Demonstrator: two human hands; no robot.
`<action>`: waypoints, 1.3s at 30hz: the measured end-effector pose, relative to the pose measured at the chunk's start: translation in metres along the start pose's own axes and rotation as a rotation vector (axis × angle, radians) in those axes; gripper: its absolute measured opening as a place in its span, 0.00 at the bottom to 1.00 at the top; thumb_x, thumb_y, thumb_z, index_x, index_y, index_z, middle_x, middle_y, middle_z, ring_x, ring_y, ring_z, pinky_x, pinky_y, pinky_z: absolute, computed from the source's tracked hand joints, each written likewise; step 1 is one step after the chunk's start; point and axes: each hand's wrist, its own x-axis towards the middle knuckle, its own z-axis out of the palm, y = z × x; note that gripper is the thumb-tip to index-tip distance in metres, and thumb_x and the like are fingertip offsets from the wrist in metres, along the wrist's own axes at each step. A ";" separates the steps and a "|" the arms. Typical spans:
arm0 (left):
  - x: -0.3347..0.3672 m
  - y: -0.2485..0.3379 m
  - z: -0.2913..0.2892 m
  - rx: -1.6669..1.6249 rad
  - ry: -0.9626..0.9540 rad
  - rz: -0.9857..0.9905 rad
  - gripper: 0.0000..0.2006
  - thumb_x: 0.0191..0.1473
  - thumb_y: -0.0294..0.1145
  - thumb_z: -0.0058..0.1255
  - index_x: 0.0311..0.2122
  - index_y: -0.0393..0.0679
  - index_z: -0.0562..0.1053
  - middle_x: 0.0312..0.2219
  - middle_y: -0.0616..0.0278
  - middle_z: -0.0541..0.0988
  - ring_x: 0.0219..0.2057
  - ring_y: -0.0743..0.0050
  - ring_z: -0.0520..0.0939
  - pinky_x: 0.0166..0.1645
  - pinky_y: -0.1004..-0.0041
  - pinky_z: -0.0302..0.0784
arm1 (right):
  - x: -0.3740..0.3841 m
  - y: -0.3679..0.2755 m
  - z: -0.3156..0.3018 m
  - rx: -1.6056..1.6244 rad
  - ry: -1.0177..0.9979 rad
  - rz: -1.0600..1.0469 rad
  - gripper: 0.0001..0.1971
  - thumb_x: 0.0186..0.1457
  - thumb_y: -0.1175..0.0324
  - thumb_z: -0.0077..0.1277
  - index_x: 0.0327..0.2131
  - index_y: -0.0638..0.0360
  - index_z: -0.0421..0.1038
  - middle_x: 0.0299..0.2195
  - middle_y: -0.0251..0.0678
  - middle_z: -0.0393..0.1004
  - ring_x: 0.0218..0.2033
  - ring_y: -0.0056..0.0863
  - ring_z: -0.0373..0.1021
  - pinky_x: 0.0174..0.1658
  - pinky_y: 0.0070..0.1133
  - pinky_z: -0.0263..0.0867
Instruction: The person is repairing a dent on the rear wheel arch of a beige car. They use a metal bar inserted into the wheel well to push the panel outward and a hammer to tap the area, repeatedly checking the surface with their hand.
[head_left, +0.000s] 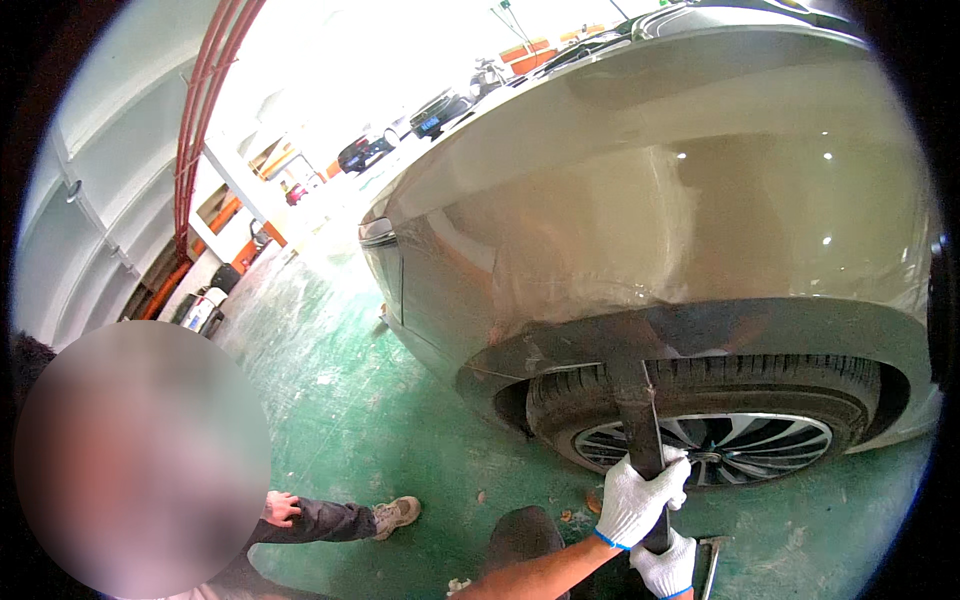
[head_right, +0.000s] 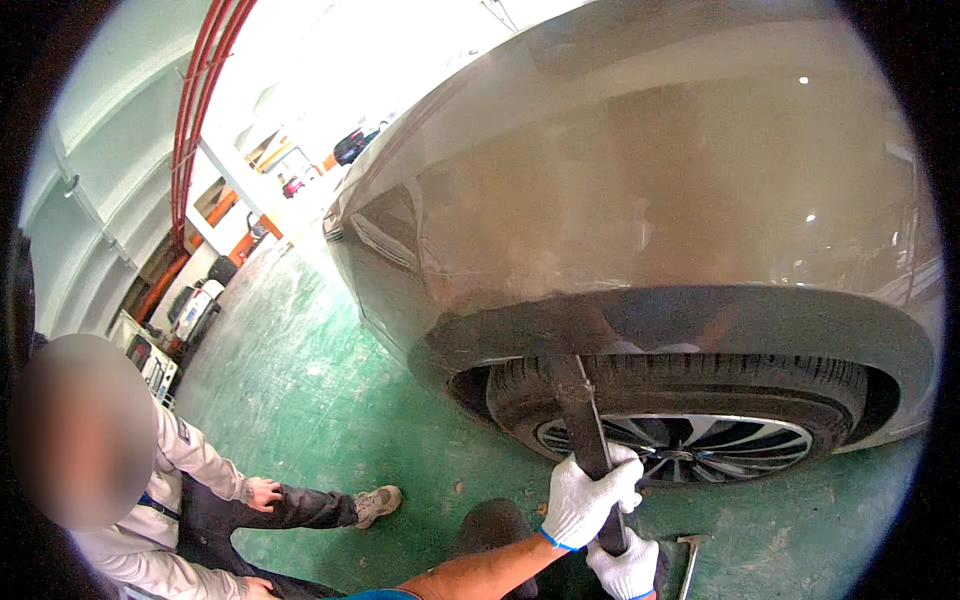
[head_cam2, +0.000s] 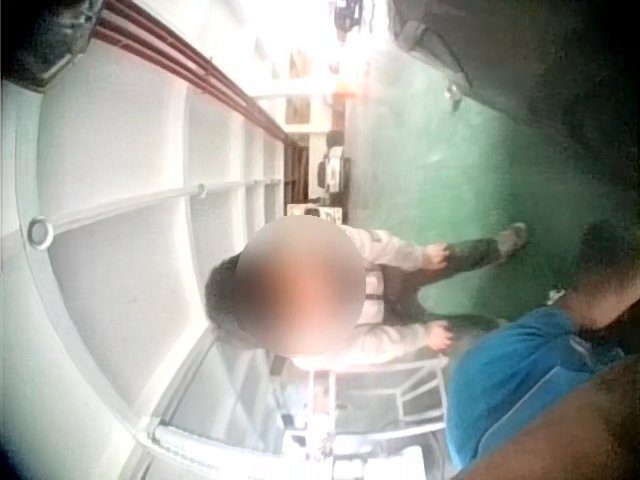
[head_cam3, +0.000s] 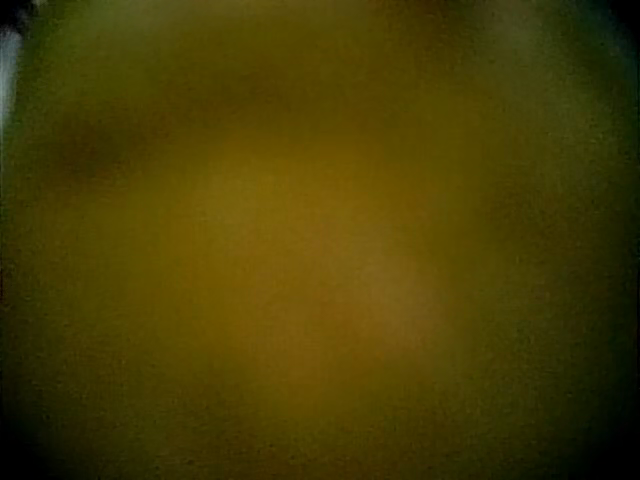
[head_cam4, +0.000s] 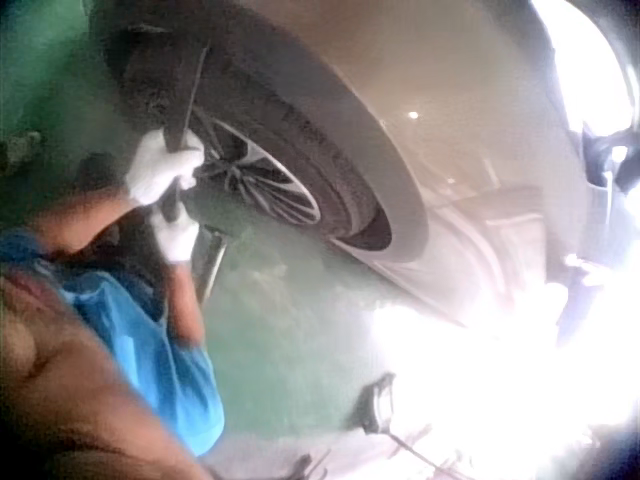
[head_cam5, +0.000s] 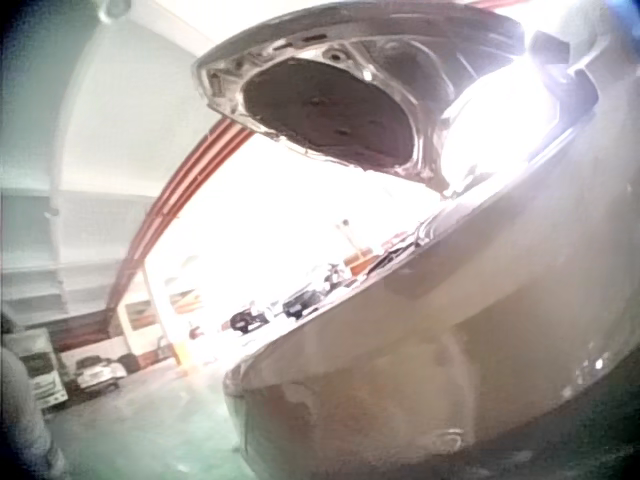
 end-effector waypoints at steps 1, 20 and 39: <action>0.002 -0.004 0.000 -0.028 0.007 -0.006 0.09 0.55 0.24 0.63 0.40 0.33 0.78 0.24 0.60 0.81 0.21 0.76 0.81 0.29 0.73 0.79 | 0.000 0.000 -0.006 -0.055 -0.045 0.018 0.16 0.53 0.59 0.61 0.41 0.59 0.79 0.27 0.47 0.82 0.31 0.40 0.81 0.36 0.33 0.74; 0.008 -0.007 -0.001 0.038 0.065 0.009 0.14 0.55 0.23 0.63 0.45 0.32 0.74 0.26 0.58 0.80 0.22 0.74 0.80 0.30 0.69 0.82 | 0.021 0.006 -0.007 -0.119 -0.139 -0.078 0.14 0.56 0.56 0.60 0.38 0.56 0.81 0.23 0.57 0.75 0.26 0.57 0.76 0.30 0.43 0.72; -0.009 -0.049 -0.009 0.314 0.085 0.237 0.20 0.50 0.39 0.69 0.44 0.40 0.77 0.28 0.61 0.83 0.29 0.73 0.84 0.37 0.70 0.80 | 0.015 0.065 0.036 -0.260 0.306 -0.122 0.19 0.47 0.54 0.68 0.41 0.52 0.82 0.29 0.43 0.83 0.34 0.39 0.82 0.38 0.31 0.75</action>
